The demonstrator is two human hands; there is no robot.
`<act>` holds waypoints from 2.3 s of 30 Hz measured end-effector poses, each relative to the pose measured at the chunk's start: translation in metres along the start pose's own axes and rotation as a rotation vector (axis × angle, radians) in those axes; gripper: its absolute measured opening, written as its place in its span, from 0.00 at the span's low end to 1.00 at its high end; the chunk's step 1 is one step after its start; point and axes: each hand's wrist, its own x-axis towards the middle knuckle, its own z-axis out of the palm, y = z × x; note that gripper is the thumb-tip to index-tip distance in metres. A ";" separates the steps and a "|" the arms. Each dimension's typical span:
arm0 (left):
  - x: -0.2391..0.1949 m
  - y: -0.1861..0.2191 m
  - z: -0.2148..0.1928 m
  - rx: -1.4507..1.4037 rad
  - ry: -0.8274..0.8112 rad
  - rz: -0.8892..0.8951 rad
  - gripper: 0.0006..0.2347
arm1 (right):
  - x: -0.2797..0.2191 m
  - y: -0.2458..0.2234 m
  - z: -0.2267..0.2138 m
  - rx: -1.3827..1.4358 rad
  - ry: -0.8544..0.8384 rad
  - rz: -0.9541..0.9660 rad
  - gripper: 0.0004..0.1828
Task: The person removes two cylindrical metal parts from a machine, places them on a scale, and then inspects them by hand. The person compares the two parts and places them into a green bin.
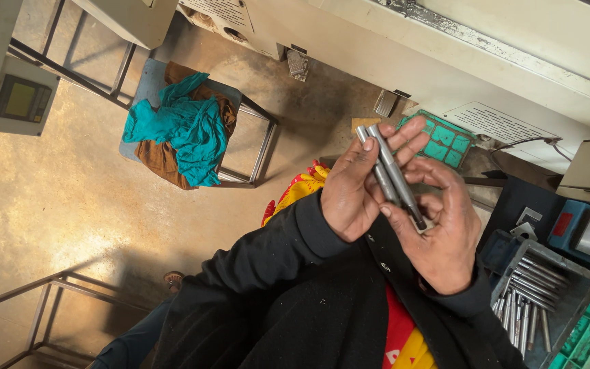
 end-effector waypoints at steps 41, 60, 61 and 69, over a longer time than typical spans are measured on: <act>0.105 -0.182 -0.037 2.128 -1.128 -0.266 0.19 | -0.214 0.330 -0.177 1.066 1.133 0.898 0.12; 0.121 -0.292 -0.007 2.436 -1.390 -0.645 0.24 | -0.409 0.465 -0.318 -0.213 1.310 1.208 0.16; 0.122 -0.295 -0.007 2.450 -1.390 -0.651 0.24 | -0.408 0.469 -0.317 -0.154 1.338 1.215 0.18; 0.107 -0.294 -0.020 2.459 -1.362 -0.723 0.25 | -0.420 0.483 -0.310 -0.519 1.222 1.279 0.17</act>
